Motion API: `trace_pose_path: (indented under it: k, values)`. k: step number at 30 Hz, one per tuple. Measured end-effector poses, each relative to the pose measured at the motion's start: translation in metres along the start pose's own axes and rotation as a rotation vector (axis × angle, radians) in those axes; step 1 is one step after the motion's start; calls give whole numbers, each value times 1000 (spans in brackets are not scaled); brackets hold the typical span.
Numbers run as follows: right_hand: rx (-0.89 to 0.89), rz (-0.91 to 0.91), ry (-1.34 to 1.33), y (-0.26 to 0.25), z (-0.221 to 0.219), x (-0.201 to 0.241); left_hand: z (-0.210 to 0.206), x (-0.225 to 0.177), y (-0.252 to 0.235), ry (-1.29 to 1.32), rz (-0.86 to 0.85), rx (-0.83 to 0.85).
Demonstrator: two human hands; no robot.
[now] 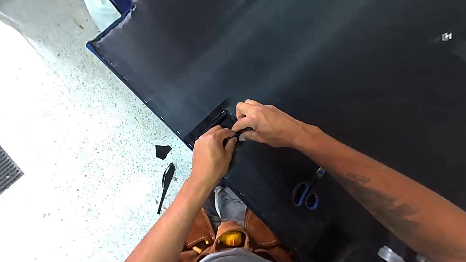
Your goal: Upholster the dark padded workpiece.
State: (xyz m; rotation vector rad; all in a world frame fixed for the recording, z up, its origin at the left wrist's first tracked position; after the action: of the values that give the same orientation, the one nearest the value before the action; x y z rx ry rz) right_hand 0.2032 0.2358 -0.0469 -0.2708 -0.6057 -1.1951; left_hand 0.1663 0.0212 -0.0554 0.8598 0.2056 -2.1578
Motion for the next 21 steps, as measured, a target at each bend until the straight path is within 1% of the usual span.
trace_pose_path:
  k: [2,4,7,8,10,12,14,16,19,21]
  values:
    - [-5,-2,-15,-1,-4,0,-2,1,4,29,25,-49]
    - [-86,-34,-60,3,-10,-1,1,3,8,143,64,-46]
    - [-298,-81,-166,17,-24,2,14,9,6,528,194,78]
    - [-356,-94,-181,21,-29,3,16,11,3,541,223,109]
    - [-452,-100,-186,28,-41,7,16,13,-2,381,224,162]
    - [-532,-92,-176,32,-49,9,10,10,-9,224,178,216]
    - [-568,-92,-175,35,-53,11,3,9,-13,138,133,242]
    - [-524,-99,-192,38,-50,9,-2,10,-16,100,67,240]
    - [-279,-165,-233,35,-23,9,-3,9,-21,51,-7,239]
    - [-121,-167,-198,23,-6,9,-2,11,-26,3,-61,252]
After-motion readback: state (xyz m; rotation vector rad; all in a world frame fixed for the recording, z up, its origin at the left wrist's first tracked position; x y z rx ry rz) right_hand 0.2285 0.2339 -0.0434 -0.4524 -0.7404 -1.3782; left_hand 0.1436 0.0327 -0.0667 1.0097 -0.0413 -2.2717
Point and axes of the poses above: each hand's wrist, its own y-axis away from the middle knuckle, its own z-axis out of the back of the hand, x = y × z, the point moved 1 cm from there along -y, towards the middle knuckle, and after that the axes turned 3 degrees about -y, right-handed, at the moved point
